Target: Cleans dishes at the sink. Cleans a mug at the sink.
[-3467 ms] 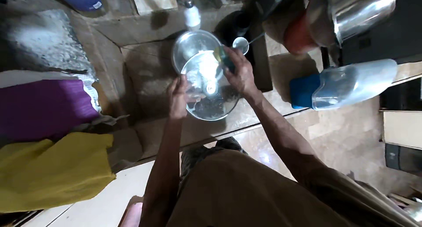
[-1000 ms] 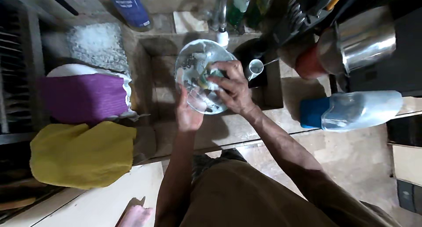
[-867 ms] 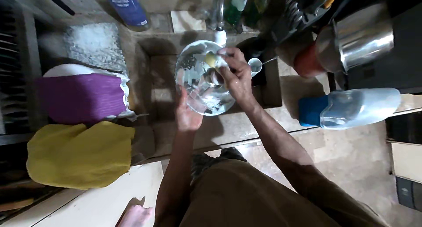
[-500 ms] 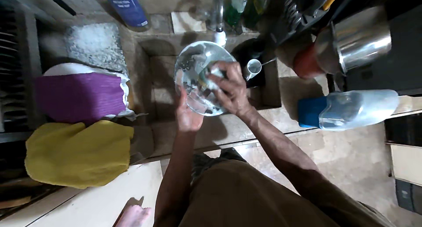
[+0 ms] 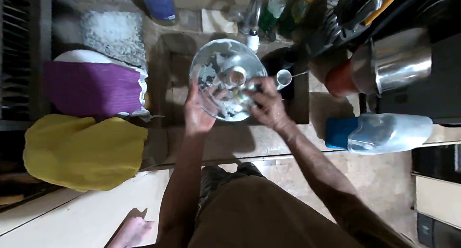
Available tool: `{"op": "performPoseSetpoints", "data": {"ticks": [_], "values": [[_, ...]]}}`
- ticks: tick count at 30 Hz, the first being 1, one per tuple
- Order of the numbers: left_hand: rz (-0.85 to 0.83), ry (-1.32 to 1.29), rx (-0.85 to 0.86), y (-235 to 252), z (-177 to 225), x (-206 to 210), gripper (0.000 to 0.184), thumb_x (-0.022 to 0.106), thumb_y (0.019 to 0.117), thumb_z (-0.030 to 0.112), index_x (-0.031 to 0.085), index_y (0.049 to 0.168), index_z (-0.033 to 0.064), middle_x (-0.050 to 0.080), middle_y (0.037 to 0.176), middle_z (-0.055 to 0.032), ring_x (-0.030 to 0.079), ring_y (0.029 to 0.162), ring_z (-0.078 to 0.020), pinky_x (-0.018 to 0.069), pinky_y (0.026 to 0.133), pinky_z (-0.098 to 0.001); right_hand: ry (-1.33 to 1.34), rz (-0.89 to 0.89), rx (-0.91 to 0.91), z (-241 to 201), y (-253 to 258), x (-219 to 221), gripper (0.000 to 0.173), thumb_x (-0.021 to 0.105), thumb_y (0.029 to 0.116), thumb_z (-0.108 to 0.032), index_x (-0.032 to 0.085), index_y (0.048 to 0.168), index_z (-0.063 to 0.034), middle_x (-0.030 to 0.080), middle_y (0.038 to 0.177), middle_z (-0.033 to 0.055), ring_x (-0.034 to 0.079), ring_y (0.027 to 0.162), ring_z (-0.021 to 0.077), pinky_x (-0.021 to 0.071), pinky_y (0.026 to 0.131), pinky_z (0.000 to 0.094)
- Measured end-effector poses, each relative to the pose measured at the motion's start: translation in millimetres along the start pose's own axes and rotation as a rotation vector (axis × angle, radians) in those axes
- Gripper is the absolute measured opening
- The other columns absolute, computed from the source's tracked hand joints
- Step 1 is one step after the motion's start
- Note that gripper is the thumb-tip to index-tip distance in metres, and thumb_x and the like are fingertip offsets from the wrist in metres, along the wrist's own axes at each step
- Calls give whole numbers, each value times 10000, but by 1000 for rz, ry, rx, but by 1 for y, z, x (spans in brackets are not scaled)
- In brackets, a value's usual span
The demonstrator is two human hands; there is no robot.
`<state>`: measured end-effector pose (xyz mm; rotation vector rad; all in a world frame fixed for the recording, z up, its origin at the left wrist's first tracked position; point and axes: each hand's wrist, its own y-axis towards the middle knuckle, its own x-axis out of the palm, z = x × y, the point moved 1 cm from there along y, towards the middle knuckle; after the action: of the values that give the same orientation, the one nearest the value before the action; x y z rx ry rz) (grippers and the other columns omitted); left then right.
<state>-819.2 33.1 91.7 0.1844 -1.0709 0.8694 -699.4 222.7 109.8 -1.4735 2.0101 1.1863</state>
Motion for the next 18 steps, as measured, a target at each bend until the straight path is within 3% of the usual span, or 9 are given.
{"op": "performPoseSetpoints", "data": {"ticks": [2,4,8,10,14,16,18], "values": [[59,53,55,-1,-13,8,517,214,1118,471,402,1493,169,615,1364,-106,629,1204,-263,548,989,-482,-180,78,-14,-25,-8,30,262,658,942,-190,774,1169,-130,680,1223,155,608,1148,338,490,970,506],[86,158,148,-5,-24,16,468,279,1125,406,373,1513,162,586,1389,-85,587,1261,-225,512,1054,-461,-324,215,9,-40,6,48,227,683,945,-199,788,1139,-145,720,1121,94,623,1048,304,470,895,488],[103,322,356,-12,-38,23,479,363,1118,298,334,1551,95,548,1434,-94,550,1308,-215,470,1113,-453,-465,291,173,-50,53,40,242,691,893,-262,812,1074,-156,733,988,54,626,984,289,440,839,491],[141,342,405,-12,-40,24,438,367,1117,270,391,1513,85,593,1353,-79,592,1237,-193,500,1070,-438,-468,280,274,-48,74,36,239,698,873,-307,807,1020,-155,716,945,41,615,968,276,426,837,487],[200,291,388,-13,-43,24,322,367,1114,248,467,1397,131,629,1106,-9,644,1014,-130,574,907,-384,-451,163,470,-34,101,38,302,697,868,-350,750,1066,-128,716,1010,58,643,1027,279,447,887,524],[222,236,365,-9,-40,25,302,361,1118,292,491,1356,158,636,1087,-9,646,1006,-139,573,887,-385,-394,198,281,-32,86,43,277,675,913,-345,757,1029,-108,716,1028,74,634,1083,290,412,994,561],[209,157,318,-10,-33,22,344,345,1125,318,464,1402,152,642,1196,-51,642,1113,-185,559,960,-428,-278,234,51,-28,52,50,300,597,964,-353,770,1026,-116,738,1087,84,600,1237,336,313,1138,646]]}}
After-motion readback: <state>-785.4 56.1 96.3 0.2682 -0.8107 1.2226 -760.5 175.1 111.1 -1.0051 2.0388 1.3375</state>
